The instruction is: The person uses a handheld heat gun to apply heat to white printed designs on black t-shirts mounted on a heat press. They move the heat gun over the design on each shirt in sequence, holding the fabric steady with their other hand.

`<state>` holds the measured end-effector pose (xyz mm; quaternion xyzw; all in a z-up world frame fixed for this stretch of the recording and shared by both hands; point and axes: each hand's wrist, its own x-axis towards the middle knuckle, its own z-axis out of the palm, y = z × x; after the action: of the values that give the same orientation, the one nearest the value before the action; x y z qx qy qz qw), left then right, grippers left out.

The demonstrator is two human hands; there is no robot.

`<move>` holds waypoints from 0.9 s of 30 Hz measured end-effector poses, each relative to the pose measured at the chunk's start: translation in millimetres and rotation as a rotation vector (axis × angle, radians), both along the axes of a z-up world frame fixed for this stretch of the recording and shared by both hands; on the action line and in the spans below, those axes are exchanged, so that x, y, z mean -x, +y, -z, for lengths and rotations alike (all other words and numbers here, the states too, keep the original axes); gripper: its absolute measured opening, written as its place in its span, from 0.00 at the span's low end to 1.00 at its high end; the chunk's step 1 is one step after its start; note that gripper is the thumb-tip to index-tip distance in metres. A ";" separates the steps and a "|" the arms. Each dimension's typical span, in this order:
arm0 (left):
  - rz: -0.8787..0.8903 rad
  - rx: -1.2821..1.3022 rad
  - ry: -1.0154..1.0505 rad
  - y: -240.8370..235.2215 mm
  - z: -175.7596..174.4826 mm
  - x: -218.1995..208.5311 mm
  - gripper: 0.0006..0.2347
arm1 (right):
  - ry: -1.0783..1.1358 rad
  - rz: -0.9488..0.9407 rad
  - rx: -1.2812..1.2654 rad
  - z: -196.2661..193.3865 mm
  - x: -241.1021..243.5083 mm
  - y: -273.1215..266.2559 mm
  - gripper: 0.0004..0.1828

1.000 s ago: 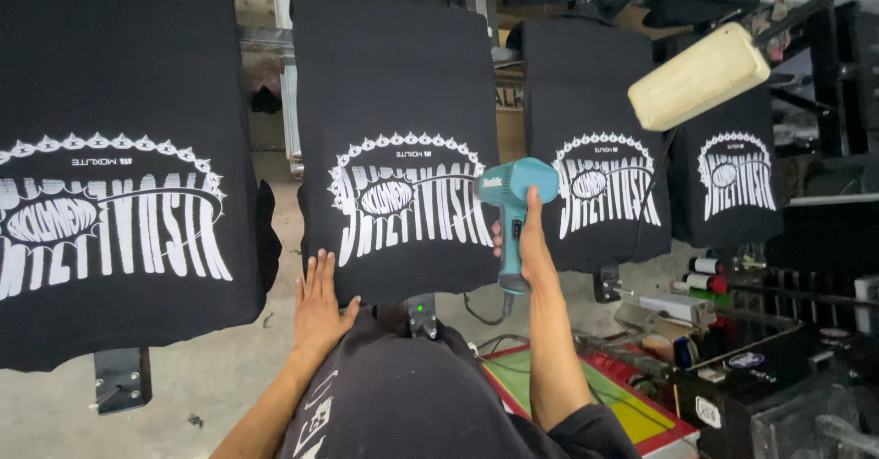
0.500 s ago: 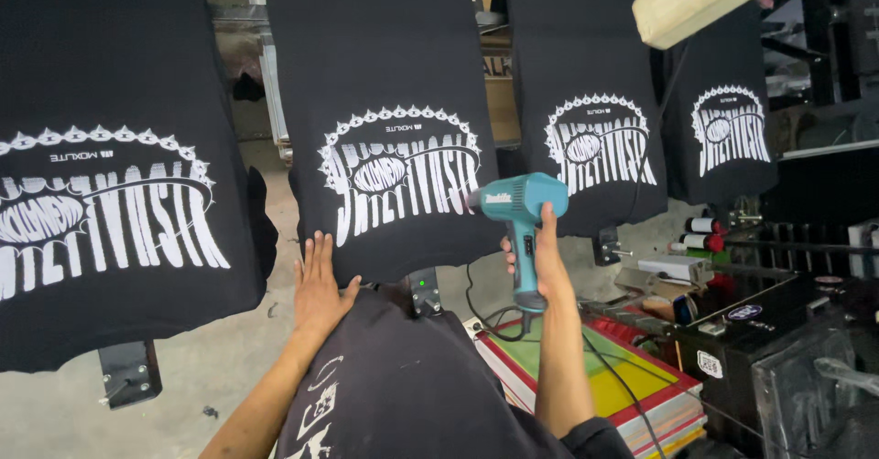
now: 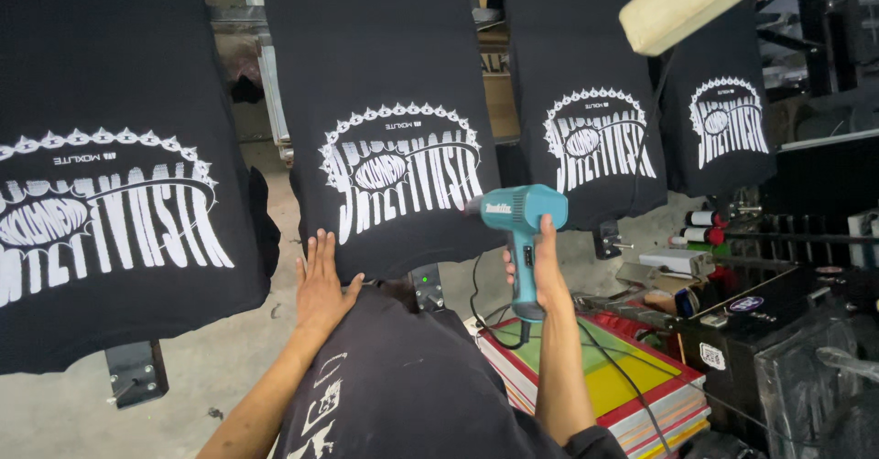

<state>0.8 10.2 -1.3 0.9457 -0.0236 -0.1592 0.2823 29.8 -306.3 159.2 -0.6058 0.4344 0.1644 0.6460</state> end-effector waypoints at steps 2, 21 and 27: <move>-0.007 0.014 -0.002 -0.3 -0.5 -0.7 0.38 | -0.038 -0.006 -0.015 -5.3 -10.0 11.1 0.47; -0.068 0.047 0.007 -3.1 -2.1 -2.6 0.40 | -0.175 -0.132 -0.067 14.3 -112.2 3.2 0.46; -0.075 0.050 0.020 -4.5 -7.4 -3.8 0.40 | -0.242 -0.112 -0.018 8.9 -125.4 19.3 0.46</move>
<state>4.7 5.7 6.1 0.9369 0.0109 -0.1572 0.3120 155.2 -287.1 150.3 -0.6387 0.3176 0.1298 0.6888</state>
